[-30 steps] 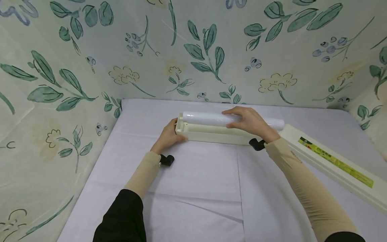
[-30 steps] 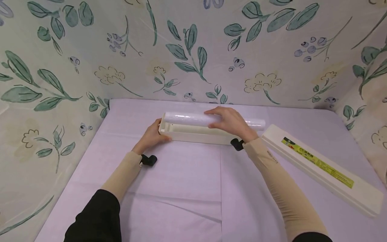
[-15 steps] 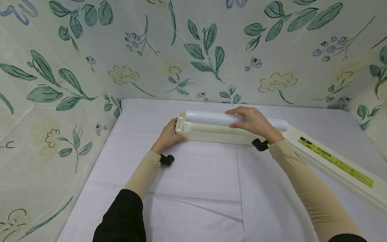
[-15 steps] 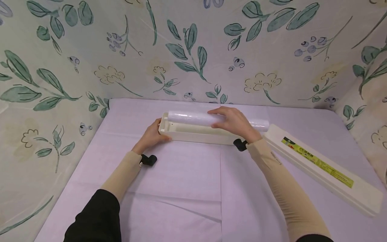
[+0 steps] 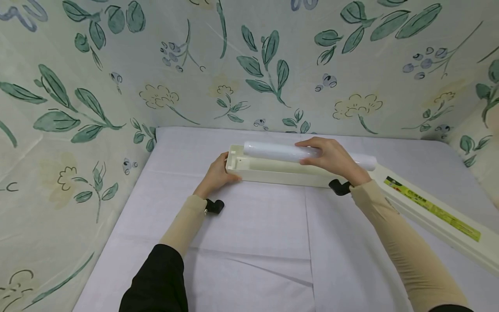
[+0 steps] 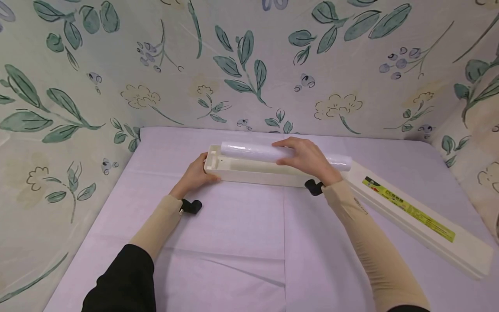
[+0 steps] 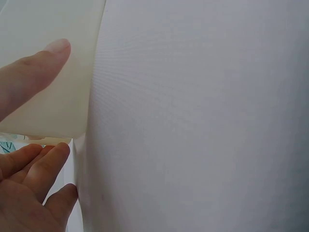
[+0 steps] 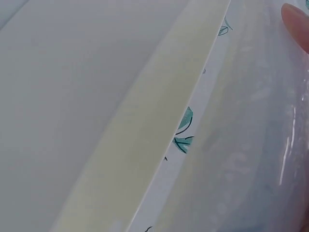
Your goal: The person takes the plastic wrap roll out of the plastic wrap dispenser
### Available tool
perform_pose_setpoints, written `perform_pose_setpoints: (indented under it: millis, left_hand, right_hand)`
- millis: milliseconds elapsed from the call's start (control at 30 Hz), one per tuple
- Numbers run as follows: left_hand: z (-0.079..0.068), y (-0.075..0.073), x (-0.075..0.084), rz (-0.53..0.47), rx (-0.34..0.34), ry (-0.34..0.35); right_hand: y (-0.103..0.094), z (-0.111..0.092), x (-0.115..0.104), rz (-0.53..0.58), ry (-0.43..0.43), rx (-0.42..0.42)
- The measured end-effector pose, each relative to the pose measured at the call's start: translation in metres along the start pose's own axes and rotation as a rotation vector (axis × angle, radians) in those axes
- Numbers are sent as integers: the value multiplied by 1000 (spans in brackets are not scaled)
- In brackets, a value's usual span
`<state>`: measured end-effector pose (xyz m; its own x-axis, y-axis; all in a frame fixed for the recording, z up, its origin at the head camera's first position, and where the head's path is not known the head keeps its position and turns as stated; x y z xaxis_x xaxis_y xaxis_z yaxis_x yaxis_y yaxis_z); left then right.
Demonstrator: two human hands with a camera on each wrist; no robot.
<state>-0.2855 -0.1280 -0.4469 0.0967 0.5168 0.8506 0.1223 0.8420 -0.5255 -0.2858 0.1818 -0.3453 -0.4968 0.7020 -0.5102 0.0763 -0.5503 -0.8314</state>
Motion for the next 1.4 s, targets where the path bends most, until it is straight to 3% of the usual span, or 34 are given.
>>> perform_pose_setpoints:
  millis: [1400]
  left_hand:
    - [-2,0,2,25,-2,-10]
  right_hand:
    - [-20,-29,22,-2,95,50]
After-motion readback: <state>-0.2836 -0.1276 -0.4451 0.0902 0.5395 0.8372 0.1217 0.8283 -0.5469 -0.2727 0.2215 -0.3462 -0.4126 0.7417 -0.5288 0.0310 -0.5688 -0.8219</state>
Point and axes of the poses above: each hand's wrist, its own z-axis towards the middle knuckle, its own y-axis out of the palm, x = y × z, the point moved 5 cm from there along z, towards the middle knuckle, and after that the axes turned 4 degrees about x, right-handed, at the moved point
